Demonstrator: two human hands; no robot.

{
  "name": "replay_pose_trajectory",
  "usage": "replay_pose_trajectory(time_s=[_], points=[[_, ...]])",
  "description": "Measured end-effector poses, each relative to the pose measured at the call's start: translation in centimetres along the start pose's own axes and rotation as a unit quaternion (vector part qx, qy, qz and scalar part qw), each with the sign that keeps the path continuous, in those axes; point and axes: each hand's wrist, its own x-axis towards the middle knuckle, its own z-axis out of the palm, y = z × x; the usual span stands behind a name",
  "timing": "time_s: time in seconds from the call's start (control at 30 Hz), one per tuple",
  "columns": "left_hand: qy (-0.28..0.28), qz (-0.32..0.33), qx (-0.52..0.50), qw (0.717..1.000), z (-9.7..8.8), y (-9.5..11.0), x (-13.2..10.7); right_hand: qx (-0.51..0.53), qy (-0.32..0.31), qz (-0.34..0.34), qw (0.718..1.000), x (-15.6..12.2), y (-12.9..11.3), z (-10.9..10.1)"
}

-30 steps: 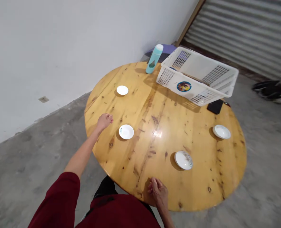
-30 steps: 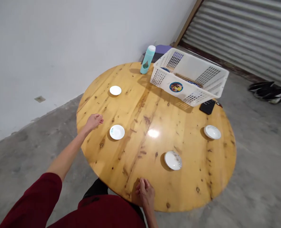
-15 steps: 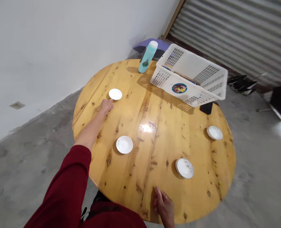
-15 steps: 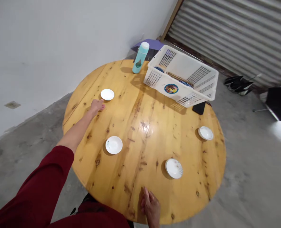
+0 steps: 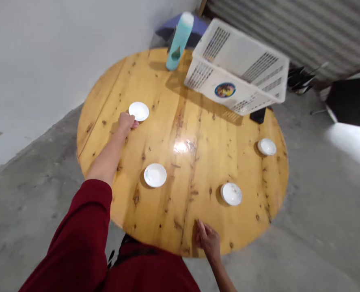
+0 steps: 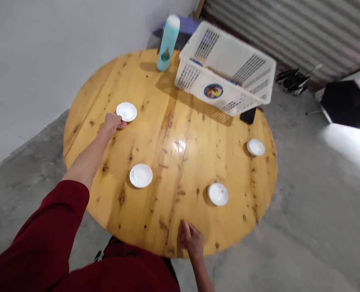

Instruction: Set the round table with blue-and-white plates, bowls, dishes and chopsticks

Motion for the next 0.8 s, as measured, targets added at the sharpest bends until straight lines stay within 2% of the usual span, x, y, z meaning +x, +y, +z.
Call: replay_pose_trajectory(time_s=[0.1,0.23,0.33,0.4,0.5,0.67,0.8], points=[[-0.038,-0.03,-0.016,0.999,0.3,-1.8,-4.0,0.006,-0.005,0.004,1.0,-0.2,-0.4,-0.6],[-0.114,-0.016,-0.031,0.993,0.0,-4.0,-12.0,0.042,-0.016,0.05,0.998,-0.3,-0.3,-0.9],[-0.154,-0.012,0.009,0.988,-0.1,-5.0,-17.8,0.068,-0.035,0.048,0.996,-0.2,0.0,-1.1],[-0.161,-0.012,0.049,0.986,0.1,-5.5,-20.4,0.083,-0.05,0.041,0.994,0.0,0.2,-1.3],[-0.144,-0.016,0.121,0.982,0.6,-6.2,-22.0,0.109,-0.068,0.027,0.991,0.2,0.7,-1.5],[-0.13,-0.018,0.196,0.972,1.7,-6.7,-22.2,0.127,-0.08,-0.011,0.989,0.5,1.6,-1.5],[-0.117,-0.018,0.236,0.965,2.0,-6.1,-22.6,0.12,-0.088,-0.037,0.988,0.8,1.8,-1.6]])
